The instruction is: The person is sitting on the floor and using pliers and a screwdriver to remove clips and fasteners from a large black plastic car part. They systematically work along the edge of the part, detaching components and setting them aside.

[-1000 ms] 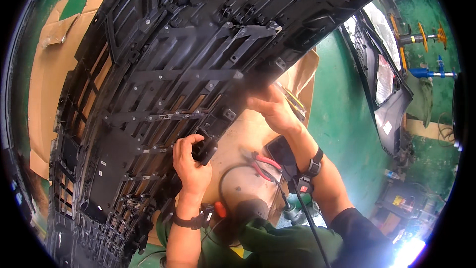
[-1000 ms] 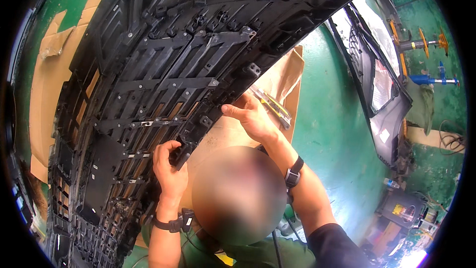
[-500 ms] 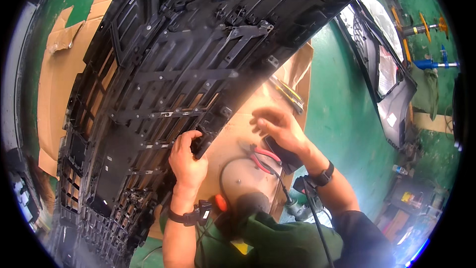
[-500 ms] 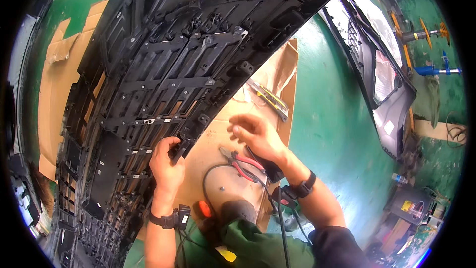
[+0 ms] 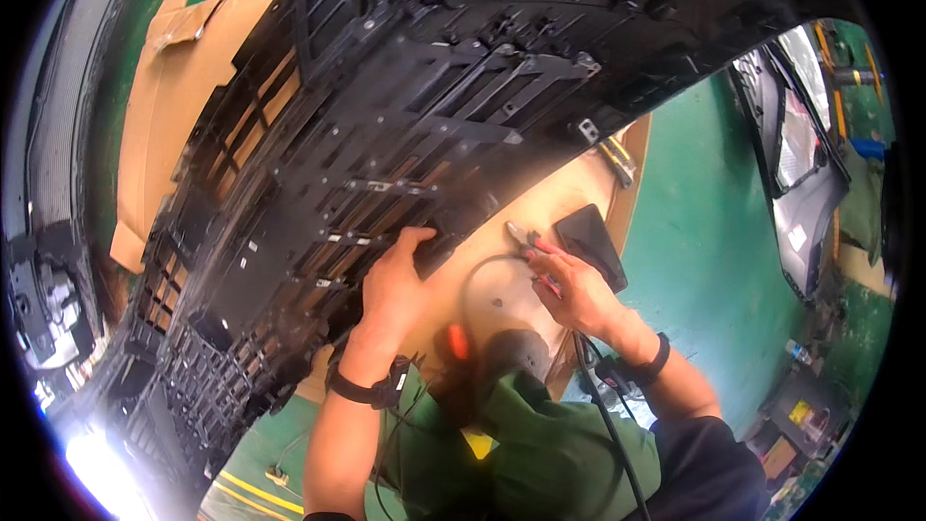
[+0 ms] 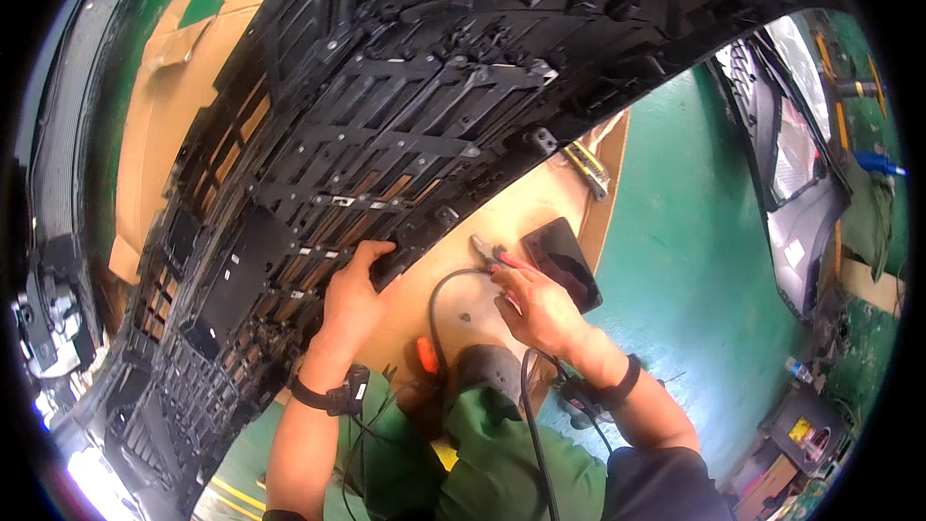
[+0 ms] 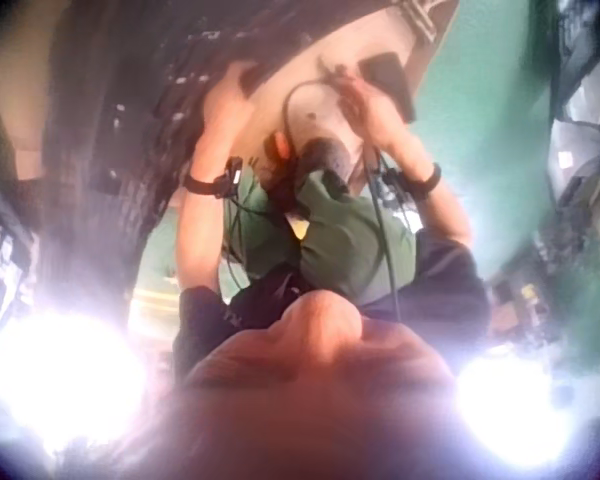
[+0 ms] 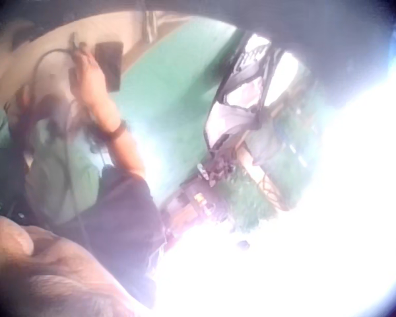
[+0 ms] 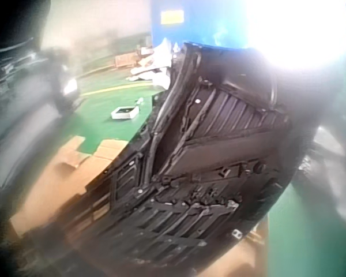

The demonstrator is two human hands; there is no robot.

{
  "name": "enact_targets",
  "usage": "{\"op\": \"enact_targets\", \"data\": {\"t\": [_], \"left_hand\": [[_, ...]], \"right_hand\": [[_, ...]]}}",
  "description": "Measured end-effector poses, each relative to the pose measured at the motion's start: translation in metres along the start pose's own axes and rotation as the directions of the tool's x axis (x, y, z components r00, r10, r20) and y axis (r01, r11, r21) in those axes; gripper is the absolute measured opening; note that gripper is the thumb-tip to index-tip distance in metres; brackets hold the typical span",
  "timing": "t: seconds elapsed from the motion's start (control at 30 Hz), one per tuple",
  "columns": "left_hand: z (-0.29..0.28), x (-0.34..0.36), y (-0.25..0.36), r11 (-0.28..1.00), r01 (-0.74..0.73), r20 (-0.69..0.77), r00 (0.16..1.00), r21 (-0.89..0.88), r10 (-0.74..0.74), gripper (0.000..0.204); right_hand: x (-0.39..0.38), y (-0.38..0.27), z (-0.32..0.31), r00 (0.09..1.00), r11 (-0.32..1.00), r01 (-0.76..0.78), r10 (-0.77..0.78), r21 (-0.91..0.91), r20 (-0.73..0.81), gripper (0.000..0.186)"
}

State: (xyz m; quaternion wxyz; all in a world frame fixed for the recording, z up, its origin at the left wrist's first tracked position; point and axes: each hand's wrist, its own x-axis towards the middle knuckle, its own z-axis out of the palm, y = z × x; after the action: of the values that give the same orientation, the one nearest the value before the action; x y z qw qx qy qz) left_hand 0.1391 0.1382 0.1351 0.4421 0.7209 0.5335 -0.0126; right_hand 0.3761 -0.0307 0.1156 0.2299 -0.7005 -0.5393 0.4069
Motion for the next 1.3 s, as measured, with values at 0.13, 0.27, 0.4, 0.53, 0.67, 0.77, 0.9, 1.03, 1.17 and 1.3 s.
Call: {"op": "enact_targets", "data": {"t": [0.13,0.27,0.4,0.53,0.67,0.77,0.9,1.03,1.17,1.3], "left_hand": [[-0.001,-0.018,-0.004,0.997,-0.062,-0.018,0.998,0.055,0.063,0.045],[0.004,-0.028,-0.008,0.968,-0.134,-0.023,0.99,0.21,0.142,0.049],[0.012,-0.029,-0.01,0.943,-0.178,-0.025,0.981,0.28,0.193,0.056],[0.01,-0.039,0.005,0.928,-0.138,0.008,0.99,0.346,0.144,0.056],[0.018,-0.048,-0.008,0.909,-0.185,0.022,0.981,0.374,0.191,0.056],[0.02,-0.054,-0.011,0.899,-0.198,0.038,0.979,0.391,0.199,0.057],[0.018,-0.061,-0.012,0.874,-0.244,0.078,0.969,0.42,0.233,0.058],[0.021,-0.059,-0.005,0.875,-0.217,0.122,0.976,0.433,0.181,0.058],[0.015,-0.056,0.0,0.875,-0.2,0.156,0.977,0.441,0.144,0.056],[0.002,-0.056,0.021,0.866,-0.198,0.202,0.972,0.458,0.116,0.054]], "right_hand": [[-0.001,-0.015,0.018,0.99,0.969,0.139,-0.143,-0.204,0.0,0.04],[-0.008,-0.006,0.027,0.989,0.945,0.112,-0.138,-0.307,-0.061,0.052],[-0.012,-0.01,0.032,0.989,0.908,-0.007,-0.056,-0.418,-0.138,0.065],[-0.011,-0.002,0.042,0.968,0.812,-0.167,0.028,-0.559,-0.249,0.057],[-0.015,0.01,0.04,0.95,0.888,-0.247,0.145,-0.387,-0.275,0.045],[-0.04,-0.006,0.007,0.936,0.934,-0.351,0.352,0.066,-0.011,0.051],[-0.075,-0.005,-0.039,0.813,0.356,-0.58,0.311,0.733,0.492,0.049],[-0.061,-0.027,-0.057,0.948,0.323,-0.32,0.112,0.891,0.299,0.037],[-0.02,-0.03,-0.057,0.982,0.293,-0.187,0.052,0.938,0.18,0.031],[0.002,-0.034,-0.052,0.956,0.072,-0.198,0.233,0.978,0.176,0.04]]}}
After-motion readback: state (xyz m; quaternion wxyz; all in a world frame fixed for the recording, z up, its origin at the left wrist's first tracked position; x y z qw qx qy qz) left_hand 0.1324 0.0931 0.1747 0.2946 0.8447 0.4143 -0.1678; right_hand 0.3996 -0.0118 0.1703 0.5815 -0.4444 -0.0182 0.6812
